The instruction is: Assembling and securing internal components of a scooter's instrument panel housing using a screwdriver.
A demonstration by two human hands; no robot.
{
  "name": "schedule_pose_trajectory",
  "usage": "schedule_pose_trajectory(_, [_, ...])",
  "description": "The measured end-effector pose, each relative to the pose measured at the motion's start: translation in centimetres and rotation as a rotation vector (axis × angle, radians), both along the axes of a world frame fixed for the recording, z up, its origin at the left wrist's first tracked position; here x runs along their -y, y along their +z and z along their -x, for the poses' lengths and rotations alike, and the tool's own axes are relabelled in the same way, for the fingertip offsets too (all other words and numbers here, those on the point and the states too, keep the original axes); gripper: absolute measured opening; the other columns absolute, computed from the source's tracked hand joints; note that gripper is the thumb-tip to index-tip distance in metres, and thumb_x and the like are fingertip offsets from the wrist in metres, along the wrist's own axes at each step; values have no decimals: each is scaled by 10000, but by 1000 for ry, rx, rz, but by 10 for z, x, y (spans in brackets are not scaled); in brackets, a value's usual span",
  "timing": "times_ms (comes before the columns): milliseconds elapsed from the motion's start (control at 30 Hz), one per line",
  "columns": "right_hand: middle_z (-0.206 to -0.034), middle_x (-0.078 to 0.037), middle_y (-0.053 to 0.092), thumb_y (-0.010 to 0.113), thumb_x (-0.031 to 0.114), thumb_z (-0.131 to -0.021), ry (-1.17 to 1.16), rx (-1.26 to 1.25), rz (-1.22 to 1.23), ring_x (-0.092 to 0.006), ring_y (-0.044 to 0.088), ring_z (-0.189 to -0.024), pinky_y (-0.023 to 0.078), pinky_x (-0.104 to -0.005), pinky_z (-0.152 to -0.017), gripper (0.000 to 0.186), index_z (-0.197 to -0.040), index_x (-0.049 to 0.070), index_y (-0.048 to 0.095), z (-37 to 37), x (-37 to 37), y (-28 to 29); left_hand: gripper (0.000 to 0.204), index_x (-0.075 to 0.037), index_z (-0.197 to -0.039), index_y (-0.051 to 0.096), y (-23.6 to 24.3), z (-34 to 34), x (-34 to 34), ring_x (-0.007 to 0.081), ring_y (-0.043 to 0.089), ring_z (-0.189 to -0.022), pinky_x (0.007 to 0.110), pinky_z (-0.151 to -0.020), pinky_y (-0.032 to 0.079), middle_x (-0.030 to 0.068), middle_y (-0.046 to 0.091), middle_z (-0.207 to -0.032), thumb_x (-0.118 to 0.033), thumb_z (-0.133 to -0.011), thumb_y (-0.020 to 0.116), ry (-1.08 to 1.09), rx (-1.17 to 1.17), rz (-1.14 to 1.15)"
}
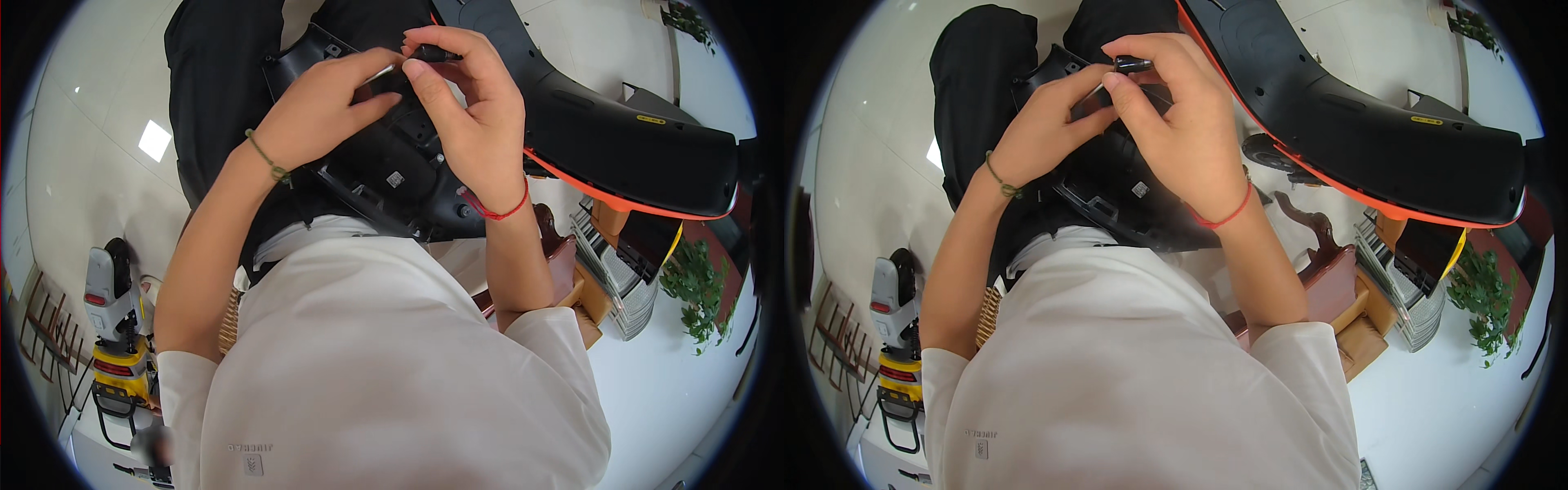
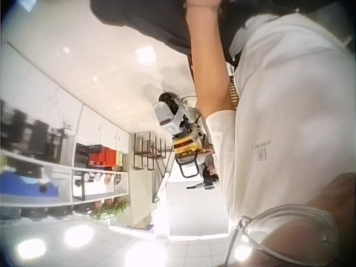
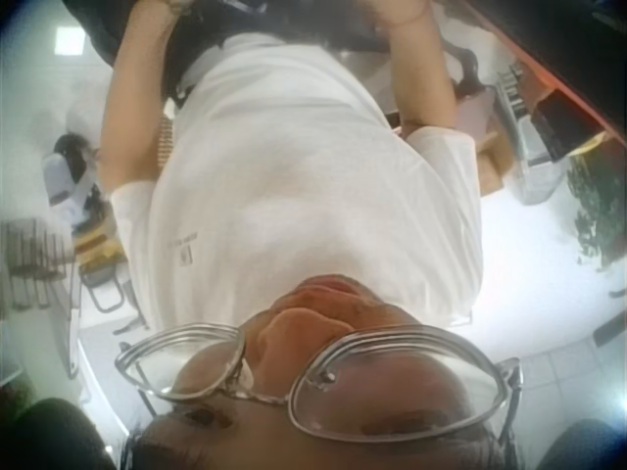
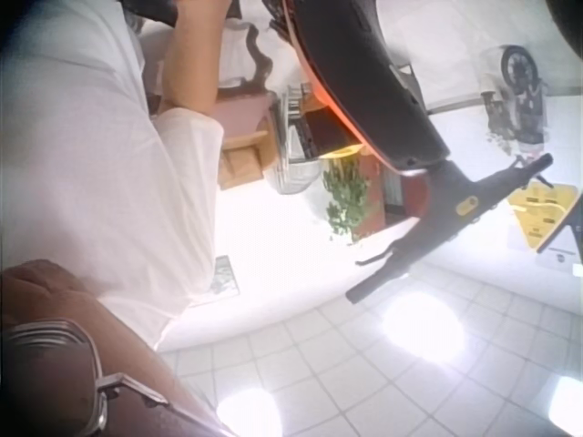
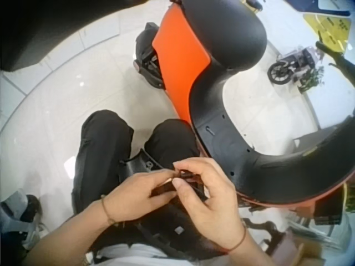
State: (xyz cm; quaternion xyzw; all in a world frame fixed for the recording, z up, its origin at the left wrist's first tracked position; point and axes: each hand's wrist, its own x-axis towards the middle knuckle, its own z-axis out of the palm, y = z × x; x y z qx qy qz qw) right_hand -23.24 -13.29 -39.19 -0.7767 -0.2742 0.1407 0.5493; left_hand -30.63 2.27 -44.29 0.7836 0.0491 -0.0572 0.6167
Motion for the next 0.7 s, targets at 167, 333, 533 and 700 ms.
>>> schedule_pose_trajectory(167, [-1087, -106, 650, 697, 10, -857, 97, 42, 28, -213, 647, -932, 526, -299, -783, 181, -1035, 24, 672, 2, 0, 3, 368, -55, -1183, 619, -6, 4, -1, 264, 640, -796, 368, -732, 517, 75, 669, -1008, -224, -874, 722, -23, 146, -84])
schedule_pose_trajectory(333, [-1051, -105, 662, 687, 3, -856, 103, 40, -5, -204, 642, -902, 515, -290, -778, 204, -1056, 27, 655, 3, -3, 3, 325, -49, -1140, 640, -7, -1, 5, 293, 661, -855, 379, -760, 518, 99, 683, -994, -224, -876, 716, 16, 154, -164])
schedule_pose_trajectory(533, [-1026, -98, 638, 654, -29, -830, 57, -73, 2, -219, 634, -904, 511, -296, -810, 272, -1095, 25, 628, 5, 1, 0, 312, 5, -1110, 635, -3, -2, -3, 297, 659, -857, 364, -761, 510, 158, 673, -984, -105, -832, 725, -101, 67, -22])
schedule_pose_trajectory(700, [-1050, -102, 619, 668, -32, -796, 123, 165, 128, -241, 628, -948, 509, -316, -829, 296, -1081, 33, 624, 8, -6, 11, 274, 7, -1064, 640, -1, -3, 10, 260, 615, -726, 341, -717, 511, 106, 645, -880, -82, -821, 732, 74, 65, -252])
